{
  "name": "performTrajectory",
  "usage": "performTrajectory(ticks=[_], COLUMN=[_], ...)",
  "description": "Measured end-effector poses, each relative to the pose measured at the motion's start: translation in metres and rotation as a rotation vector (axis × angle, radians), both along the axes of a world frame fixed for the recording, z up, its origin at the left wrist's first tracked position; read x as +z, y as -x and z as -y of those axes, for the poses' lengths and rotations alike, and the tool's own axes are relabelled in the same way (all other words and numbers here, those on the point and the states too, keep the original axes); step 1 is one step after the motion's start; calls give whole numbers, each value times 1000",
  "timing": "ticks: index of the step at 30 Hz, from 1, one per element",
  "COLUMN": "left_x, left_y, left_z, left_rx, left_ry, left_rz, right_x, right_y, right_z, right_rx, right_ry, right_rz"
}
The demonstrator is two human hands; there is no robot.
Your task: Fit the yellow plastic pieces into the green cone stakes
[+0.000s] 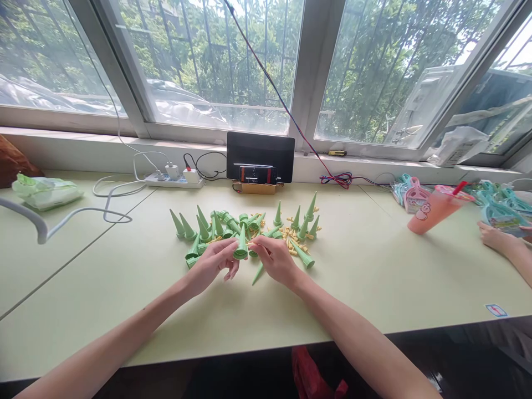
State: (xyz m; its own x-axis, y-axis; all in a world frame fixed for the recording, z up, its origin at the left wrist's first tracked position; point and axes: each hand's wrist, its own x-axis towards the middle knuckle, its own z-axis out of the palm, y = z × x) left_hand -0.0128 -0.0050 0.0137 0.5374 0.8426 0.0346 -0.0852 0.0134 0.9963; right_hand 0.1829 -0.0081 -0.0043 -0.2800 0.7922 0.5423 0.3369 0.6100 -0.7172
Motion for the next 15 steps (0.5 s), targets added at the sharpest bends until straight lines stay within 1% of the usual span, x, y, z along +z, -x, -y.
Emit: performTrajectory(ticks=[6,15], left_x=[1,8], left_y=[0,-5], left_z=[3,9], left_rx=[11,-8], left_ry=[-68,-98], left_rz=[-70,-100], right_x=[-2,-3], right_y=[-1,-1], right_z=[-2,-3], right_rx=[-36,-32], right_ry=[21,50], right_rz=[5,9])
